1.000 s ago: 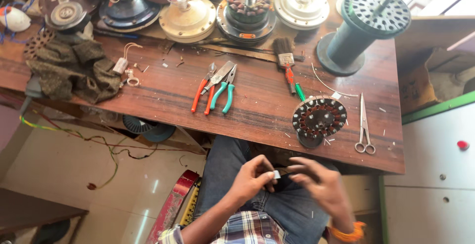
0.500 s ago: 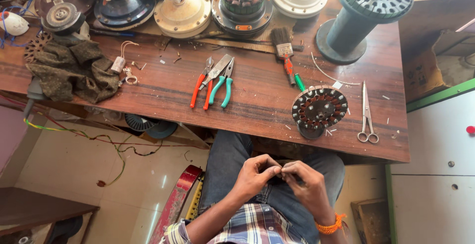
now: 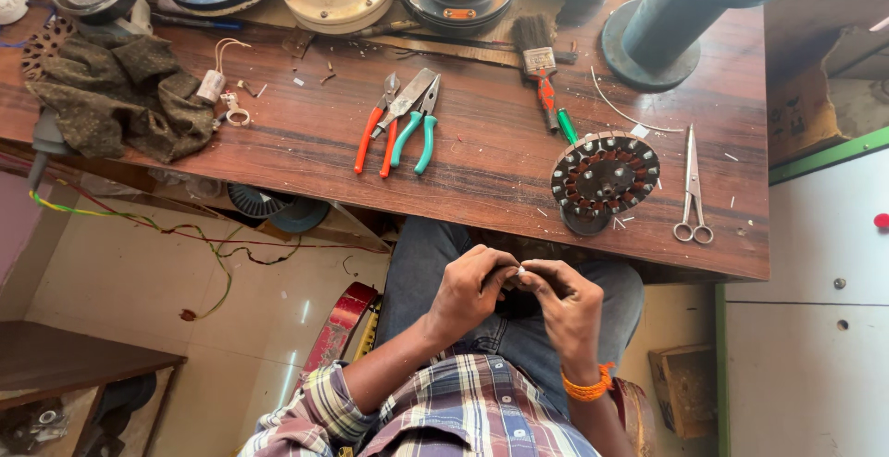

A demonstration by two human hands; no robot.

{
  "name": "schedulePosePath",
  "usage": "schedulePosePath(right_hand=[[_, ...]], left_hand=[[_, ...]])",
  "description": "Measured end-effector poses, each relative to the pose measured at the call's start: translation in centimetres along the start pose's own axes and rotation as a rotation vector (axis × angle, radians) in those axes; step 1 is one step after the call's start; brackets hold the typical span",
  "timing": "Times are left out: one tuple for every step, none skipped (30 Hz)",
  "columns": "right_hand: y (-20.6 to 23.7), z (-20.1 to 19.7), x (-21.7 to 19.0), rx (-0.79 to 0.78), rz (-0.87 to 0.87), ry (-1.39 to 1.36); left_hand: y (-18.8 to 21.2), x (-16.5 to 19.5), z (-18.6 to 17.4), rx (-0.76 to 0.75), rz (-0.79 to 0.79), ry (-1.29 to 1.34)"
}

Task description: The person cuts small rectangular pieces of white insulating paper with scissors and folds them, then inserts each piece into the slots of an electric motor stator, pressing them in by hand and using a green-handled screwdriver to help seat them. The person works around the stator slot by slot, adding insulation pieces throughout.

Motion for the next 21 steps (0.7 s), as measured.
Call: schedulePosePath(right_hand=[[0.1, 0.2, 0.6, 0.033, 0.008, -0.043], [0.2, 0.6, 1.3, 0.057, 0.019, -0.08], [0.2, 0.9, 2.1, 0.081, 0.029, -0.118], [0.2, 1.4, 2.8, 0.102, 0.04, -0.156], [0.3, 1.8, 3.5, 0.121, 0.03, -0.175], [0.4, 2.2, 4.1, 0.141, 0.021, -0.191], [0.4, 2.6, 4.6, 0.161, 0.01, -0.206], [0.3, 2.9, 5.1, 0.169, -0.063, -0.393], [0.2, 3.2, 5.5, 0.175, -0.134, -0.581], [0.1, 3.3, 5.9, 0.18, -0.204, -0.771], [0.1, 3.4, 6.3, 0.136, -0.178, -0.841], [0.1, 3.3, 6.6, 0.09, -0.154, -0.91], [0.0, 3.2, 6.9, 0.042, -0.131, -0.98], [0.0, 2.8, 6.9, 0.021, -0.146, -0.871], [0.2, 2.5, 6.8, -0.002, -0.161, -0.762], [0.3, 2.2, 6.7, -0.026, -0.176, -0.652], [0.4, 1.8, 6.6, 0.004, -0.168, -0.531], [0.5, 1.4, 6.5, 0.033, -0.16, -0.409], [0.4, 1.2, 6.3, 0.06, -0.153, -0.284], [0.3, 1.0, 6.1, 0.072, -0.158, -0.255], [0.4, 0.8, 5.8, 0.085, -0.163, -0.226]], left_hand=[[-0.1, 0.4, -0.1, 0.001, 0.071, -0.098], [-0.3, 0.6, 0.0, 0.001, 0.107, -0.154], [-0.4, 0.7, 0.0, 0.002, 0.143, -0.213], [-0.5, 0.9, 0.2, 0.004, 0.178, -0.271], [-0.5, 1.0, 0.3, 0.017, 0.176, -0.299], [-0.4, 1.0, 0.6, 0.031, 0.175, -0.326], [-0.4, 1.0, 0.8, 0.046, 0.175, -0.352], [-0.5, 0.3, 1.1, 0.022, 0.046, -0.143], [-0.5, -0.5, 1.4, -0.004, -0.085, 0.065], [-0.3, -1.3, 1.9, -0.031, -0.218, 0.272], [-0.2, -1.8, 2.3, -0.018, -0.279, 0.4], [-0.2, -2.2, 2.7, -0.003, -0.336, 0.525], [-0.1, -2.6, 3.0, 0.013, -0.392, 0.649], [0.0, -2.6, 3.0, 0.013, -0.38, 0.599], [0.0, -2.5, 2.9, 0.016, -0.367, 0.548], [0.0, -2.4, 2.8, 0.022, -0.356, 0.496], [0.1, -1.8, 2.5, 0.031, -0.268, 0.316], [0.2, -0.9, 2.4, 0.042, -0.183, 0.136], [0.3, 0.0, 2.3, 0.054, -0.1, -0.043], [0.2, 0.2, 2.4, 0.065, -0.132, 0.023], [0.1, 0.4, 2.4, 0.076, -0.164, 0.09]])
Point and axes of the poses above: each hand's wrist, its own y-axis away from the middle knuckle, its own z-axis out of the palm, x = y × z, the point moved 4 cm from there along -y, towards the middle knuckle, and after that the axes turned 10 degrees about -x, right-handed, at the moved point
